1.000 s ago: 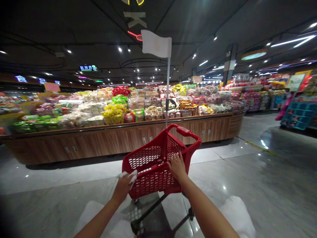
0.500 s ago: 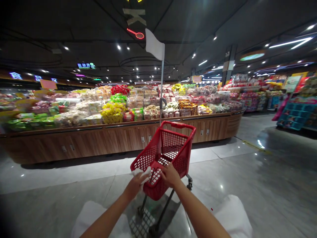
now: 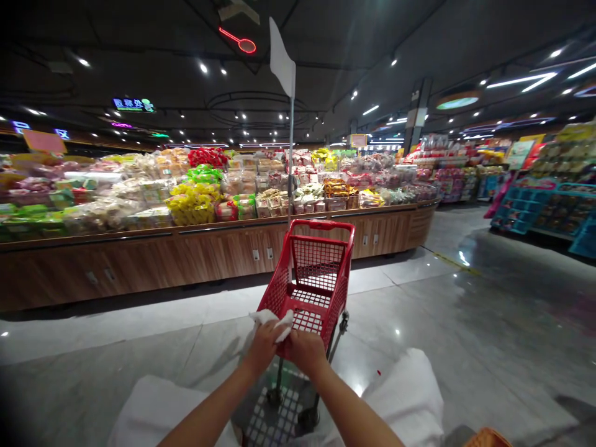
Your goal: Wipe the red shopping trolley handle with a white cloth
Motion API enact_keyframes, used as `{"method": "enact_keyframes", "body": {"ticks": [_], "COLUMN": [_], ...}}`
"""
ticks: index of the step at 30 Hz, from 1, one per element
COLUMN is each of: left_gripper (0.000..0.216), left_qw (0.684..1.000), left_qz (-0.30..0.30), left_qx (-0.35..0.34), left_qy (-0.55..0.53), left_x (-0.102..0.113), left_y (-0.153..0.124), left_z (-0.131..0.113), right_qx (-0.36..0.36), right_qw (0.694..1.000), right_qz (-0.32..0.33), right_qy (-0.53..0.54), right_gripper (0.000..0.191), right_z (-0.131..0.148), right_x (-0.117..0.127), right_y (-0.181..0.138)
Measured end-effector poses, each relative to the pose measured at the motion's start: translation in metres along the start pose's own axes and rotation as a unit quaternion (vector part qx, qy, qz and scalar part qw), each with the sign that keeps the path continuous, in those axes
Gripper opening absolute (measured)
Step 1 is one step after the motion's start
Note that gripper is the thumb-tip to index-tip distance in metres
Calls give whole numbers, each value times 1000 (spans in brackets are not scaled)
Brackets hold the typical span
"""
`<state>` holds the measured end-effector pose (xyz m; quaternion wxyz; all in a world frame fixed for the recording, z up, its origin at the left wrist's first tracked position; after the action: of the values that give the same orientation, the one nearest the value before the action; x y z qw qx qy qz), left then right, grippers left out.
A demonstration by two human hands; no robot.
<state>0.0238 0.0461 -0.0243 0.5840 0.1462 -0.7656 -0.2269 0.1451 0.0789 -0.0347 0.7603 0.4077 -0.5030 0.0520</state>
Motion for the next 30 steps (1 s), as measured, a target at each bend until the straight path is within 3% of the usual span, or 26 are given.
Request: {"method": "enact_keyframes", "body": {"ticks": [5,10,13,18,21,25,28,30], "left_gripper": [46,42,44,49,46,44,41,40], "left_qw": [999,994,998,999,999,994,986,982], "left_qz": [-29,18,9,-43,-30,29,40,46], "left_qx": [-42,-105,-51,17,11,-87,-139,-167], "left_qy": [18,40,39,19,32,64,77,72], "left_x": [-14,-4,0,-20,-23,-2,17,21], "left_y": [-5,13,20,14,12,13,12,10], "left_z": [-9,11,12,-33,-40,-3,31,39], "right_qx": [9,7,14,20,32,34,27,37], "right_qw": [999,999,999,998,996,996,998,998], "right_qz": [-51,-34,-42,-64,-79,-76,-55,-34], "right_qy": [14,6,4,21,35,35,35,41], "right_gripper": [19,21,24,21,18,17,20,27], "right_z": [-28,-44,-49,-48,-45,-44,-50,-57], "right_x": [7,12,19,20,16,13,14,16], "right_y": [-7,-8,-5,-1,1,6,12,17]}}
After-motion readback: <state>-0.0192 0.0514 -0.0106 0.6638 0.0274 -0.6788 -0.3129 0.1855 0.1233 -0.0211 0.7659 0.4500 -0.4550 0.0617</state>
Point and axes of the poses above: each hand's wrist, its own y-axis towards the middle knuckle, its own x-axis out of the back of the hand, z = x × y, the point moved 4 cm from there along y, towards the middle knuckle, and after that the axes turned 13 degrees about -z, right-handed, at the moved point
